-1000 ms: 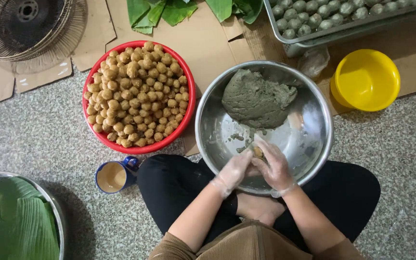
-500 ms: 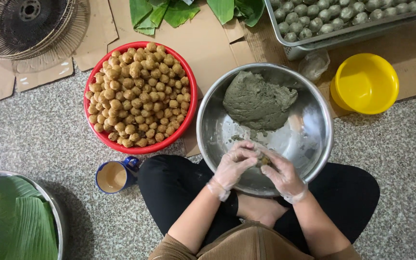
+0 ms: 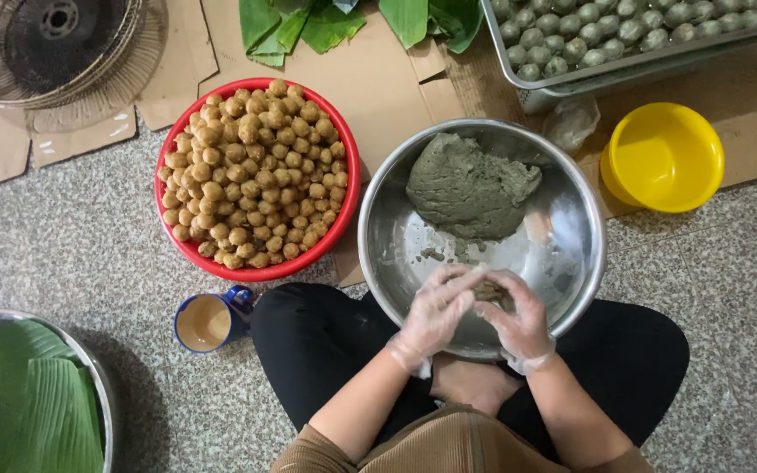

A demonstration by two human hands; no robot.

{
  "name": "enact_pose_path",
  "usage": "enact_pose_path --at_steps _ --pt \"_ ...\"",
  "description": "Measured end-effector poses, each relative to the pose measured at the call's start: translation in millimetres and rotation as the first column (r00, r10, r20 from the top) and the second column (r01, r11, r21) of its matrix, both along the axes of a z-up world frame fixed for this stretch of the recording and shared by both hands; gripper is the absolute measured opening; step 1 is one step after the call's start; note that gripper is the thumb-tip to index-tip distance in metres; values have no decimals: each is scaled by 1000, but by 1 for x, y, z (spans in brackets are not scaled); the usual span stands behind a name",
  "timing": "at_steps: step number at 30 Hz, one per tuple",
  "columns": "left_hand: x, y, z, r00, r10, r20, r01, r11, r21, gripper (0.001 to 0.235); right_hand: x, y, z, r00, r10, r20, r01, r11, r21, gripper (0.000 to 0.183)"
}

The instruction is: Preparing filled dough balls by wrapping green paste around small brown fillings and rolling them into spheres.

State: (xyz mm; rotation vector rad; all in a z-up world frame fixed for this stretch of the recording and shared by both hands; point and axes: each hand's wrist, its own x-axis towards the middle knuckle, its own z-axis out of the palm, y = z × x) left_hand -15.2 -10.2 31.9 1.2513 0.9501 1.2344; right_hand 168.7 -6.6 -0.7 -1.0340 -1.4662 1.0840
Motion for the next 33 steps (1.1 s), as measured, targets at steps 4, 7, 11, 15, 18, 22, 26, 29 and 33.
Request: enact_pose_path --at_steps 4,7,11,15,18,22,26,29,33 --pt "-7 1 14 994 -32 -108 47 989 137 28 1 0 18 993 96 -66 -95 995 22 44" --pt "-5 3 -12 998 -55 -30 57 995 85 21 -4 5 34 988 104 116 -118 985 123 44" --pt "-5 3 -18 926 2 378 143 923 -357 25 -9 5 32 939 -15 343 -104 939 327 53" --pt "-1 1 3 884 118 452 134 862 -489 42 -30 0 52 985 -9 172 -13 992 125 59" --pt "6 -2 -2 847 217 485 69 860 -505 27 -15 -3 18 995 -47 -90 50 998 38 43" --pt "8 -7 -20 938 80 337 13 964 -264 24 -17 2 30 998 -38 -59 46 989 141 30" --pt "7 -10 -20 948 77 310 2 970 -244 20 -14 1 25 998 -15 -66 25 990 142 23" --pt "7 -5 -23 918 84 387 1 977 -214 13 -18 -5 46 974 -5 -227 -28 990 -140 40" --pt "0 -4 -15 804 205 558 114 868 -483 31 -15 -5 29 1000 3 2 -3 994 -105 53"
